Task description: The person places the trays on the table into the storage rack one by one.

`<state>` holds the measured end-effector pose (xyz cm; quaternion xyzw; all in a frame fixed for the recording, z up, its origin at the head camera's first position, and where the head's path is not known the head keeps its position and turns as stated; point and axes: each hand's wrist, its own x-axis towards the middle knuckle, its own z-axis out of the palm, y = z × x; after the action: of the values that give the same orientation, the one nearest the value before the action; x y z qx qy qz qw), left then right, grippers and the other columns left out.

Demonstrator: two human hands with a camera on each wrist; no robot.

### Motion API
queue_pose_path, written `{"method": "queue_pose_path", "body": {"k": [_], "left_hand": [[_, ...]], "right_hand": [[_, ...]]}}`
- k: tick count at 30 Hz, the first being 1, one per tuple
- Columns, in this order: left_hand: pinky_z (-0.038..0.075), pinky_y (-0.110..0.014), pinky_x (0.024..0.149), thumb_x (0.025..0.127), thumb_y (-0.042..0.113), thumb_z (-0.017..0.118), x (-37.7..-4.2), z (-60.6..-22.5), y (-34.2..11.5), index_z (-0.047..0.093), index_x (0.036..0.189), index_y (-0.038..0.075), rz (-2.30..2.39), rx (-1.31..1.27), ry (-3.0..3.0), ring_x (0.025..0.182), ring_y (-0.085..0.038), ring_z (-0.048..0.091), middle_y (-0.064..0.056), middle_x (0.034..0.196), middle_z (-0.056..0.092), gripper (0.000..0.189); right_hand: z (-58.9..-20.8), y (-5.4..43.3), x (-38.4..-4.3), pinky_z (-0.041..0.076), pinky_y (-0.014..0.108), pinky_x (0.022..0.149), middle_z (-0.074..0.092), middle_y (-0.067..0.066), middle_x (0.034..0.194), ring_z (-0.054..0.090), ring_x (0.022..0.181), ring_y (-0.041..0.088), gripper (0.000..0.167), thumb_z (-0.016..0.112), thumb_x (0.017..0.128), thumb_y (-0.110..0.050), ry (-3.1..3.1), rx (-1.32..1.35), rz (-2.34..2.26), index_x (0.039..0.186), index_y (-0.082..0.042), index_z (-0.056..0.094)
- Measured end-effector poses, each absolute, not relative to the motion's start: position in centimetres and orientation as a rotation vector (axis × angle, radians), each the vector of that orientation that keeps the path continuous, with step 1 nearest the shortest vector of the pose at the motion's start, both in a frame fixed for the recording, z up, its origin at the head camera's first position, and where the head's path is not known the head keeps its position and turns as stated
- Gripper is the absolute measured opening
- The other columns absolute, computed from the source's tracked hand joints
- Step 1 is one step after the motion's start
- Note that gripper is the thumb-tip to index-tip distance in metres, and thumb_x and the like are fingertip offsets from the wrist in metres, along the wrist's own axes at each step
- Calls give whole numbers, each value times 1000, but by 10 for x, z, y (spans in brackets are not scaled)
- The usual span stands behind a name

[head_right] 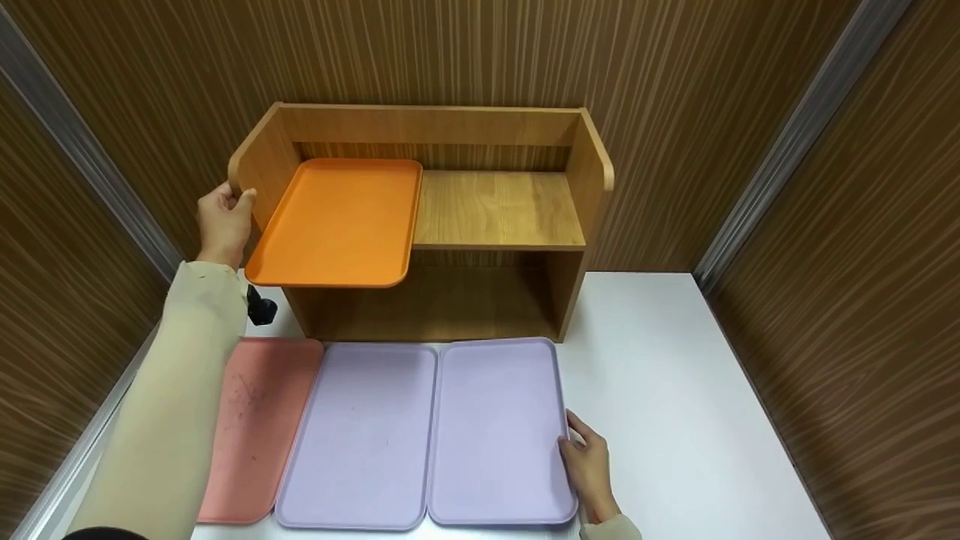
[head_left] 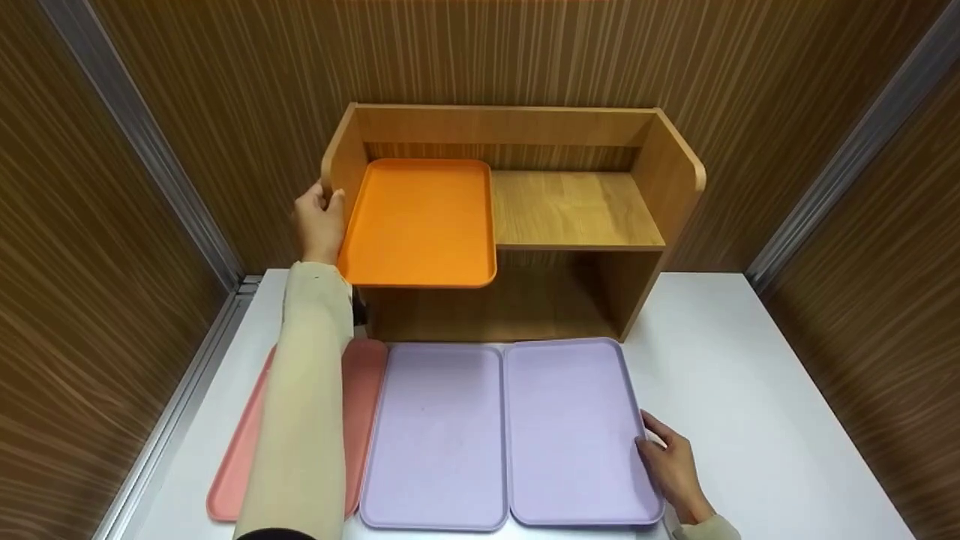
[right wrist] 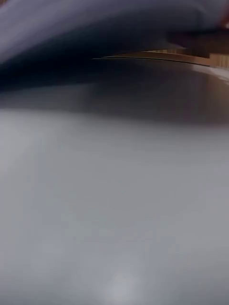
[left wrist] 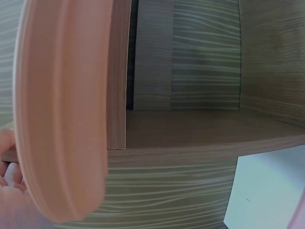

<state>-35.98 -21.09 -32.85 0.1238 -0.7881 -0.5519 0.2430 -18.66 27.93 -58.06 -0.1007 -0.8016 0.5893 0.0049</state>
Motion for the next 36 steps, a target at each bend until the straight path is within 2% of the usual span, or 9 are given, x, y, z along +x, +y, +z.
{"method": "queue_pose_path", "body": {"k": [3,6,14,29,33,36], "left_hand": [[44,-30,90,97,22,52,-360,-328,-210,61,124,7,-1534,343,-2155,99,-18,57,-10,119,64,32],[44,-31,92,97,22,52,-359,-328,-210,60,126,8,-1556,341,-2151,103,-19,57,-9,122,62,32],[43,-28,90,97,20,53,-362,-329,-211,61,124,7,-1540,330,-2143,99,-16,56,-9,119,64,32],[45,-27,87,96,17,54,-363,-331,-212,61,123,4,-1555,299,-2099,95,-17,56,-13,115,65,31],[44,-26,85,97,17,53,-364,-331,-211,62,123,4,-1556,305,-2103,93,-16,55,-12,115,65,31],[43,-26,83,97,17,53,-364,-331,-211,62,122,4,-1549,311,-2109,92,-16,54,-12,114,65,30]], "right_hand": [[-578,280,-186,51,22,70,45,23,138,64,88,11,50,59,89,1,-2430,-327,1904,137,3,45],[-575,279,-185,52,23,67,47,22,136,66,81,7,50,63,88,-2,-2372,-344,1931,135,2,47],[-565,277,-189,51,18,70,50,20,132,64,82,-2,44,63,88,-4,-2361,-411,1860,131,2,52],[-529,279,-199,52,20,69,55,19,127,63,82,0,41,62,88,-5,-2396,-370,1815,128,1,56],[-516,281,-201,53,23,69,60,9,122,65,83,4,43,65,88,-12,-2397,-391,1858,129,-1,56],[-507,282,-201,52,23,69,66,-4,112,64,83,3,44,66,88,-14,-2403,-375,1854,129,-1,56]]}}
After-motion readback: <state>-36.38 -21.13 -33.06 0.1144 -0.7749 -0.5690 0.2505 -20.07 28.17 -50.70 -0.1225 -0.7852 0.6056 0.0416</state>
